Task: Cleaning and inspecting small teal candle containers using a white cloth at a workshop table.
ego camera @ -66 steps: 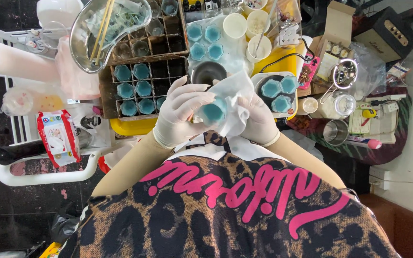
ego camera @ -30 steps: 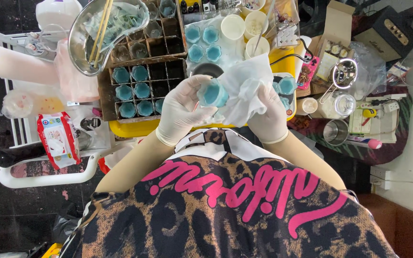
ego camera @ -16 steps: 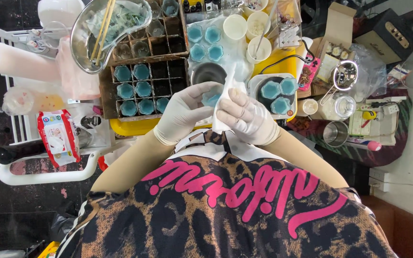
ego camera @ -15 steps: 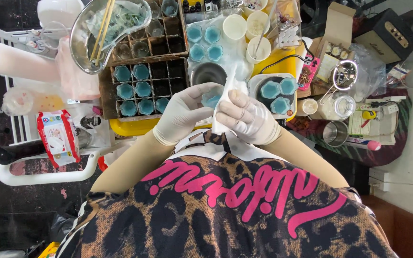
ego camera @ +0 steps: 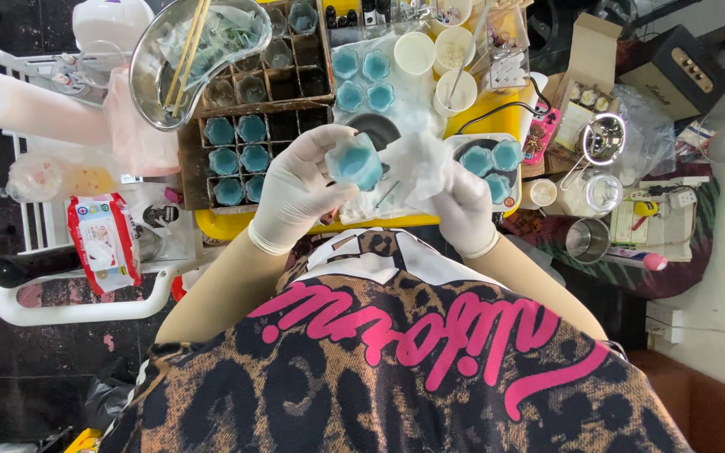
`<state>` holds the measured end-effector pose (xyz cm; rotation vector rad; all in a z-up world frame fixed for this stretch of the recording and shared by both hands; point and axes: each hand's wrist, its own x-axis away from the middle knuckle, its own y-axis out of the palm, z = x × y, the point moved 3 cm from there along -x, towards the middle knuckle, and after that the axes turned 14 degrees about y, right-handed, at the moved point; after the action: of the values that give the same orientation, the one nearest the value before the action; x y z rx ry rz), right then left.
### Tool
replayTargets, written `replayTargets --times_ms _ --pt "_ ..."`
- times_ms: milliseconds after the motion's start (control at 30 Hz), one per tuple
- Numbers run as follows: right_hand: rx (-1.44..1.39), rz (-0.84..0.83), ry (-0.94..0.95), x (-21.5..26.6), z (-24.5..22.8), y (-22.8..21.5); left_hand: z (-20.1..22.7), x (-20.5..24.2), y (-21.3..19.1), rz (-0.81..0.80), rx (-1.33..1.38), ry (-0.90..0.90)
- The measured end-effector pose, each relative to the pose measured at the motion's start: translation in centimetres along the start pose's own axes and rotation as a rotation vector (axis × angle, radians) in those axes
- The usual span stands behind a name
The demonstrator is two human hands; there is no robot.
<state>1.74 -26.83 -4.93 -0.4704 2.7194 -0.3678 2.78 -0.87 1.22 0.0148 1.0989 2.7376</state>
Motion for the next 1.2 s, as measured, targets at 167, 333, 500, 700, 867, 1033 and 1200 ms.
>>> replayTargets --times_ms 167,333,500,700,867,1033,1200 --pt "-1.082 0.063 0.664 1.3 1.9 1.8 -1.4 0.2 1.4 -0.099 -0.443 0.256" --pt "0.08 -0.117 0.025 -2.8 -5.8 1.8 -2.8 0.3 0.9 -0.005 -0.268 0.154" --pt "0.358 -0.165 -0.271 -2.5 -4.4 1.0 -2.4 0.1 0.3 -0.076 -0.177 -0.018" --pt "0.369 -0.168 -0.377 -1.9 -3.8 0.5 -1.7 0.0 -0.2 -0.077 -0.055 -0.066" --pt "-0.028 -0.007 0.202 -1.3 -3.4 0.6 -0.8 -0.7 0.0 -0.056 -0.066 -0.006" --pt "-1.141 0.084 0.635 -1.8 -0.6 1.8 -2.1 -1.5 0.3 -0.104 -0.182 0.034" --pt "-1.172 -0.101 0.598 -3.6 -3.7 3.3 -1.9 -1.9 1.3 -0.276 -0.895 0.395"
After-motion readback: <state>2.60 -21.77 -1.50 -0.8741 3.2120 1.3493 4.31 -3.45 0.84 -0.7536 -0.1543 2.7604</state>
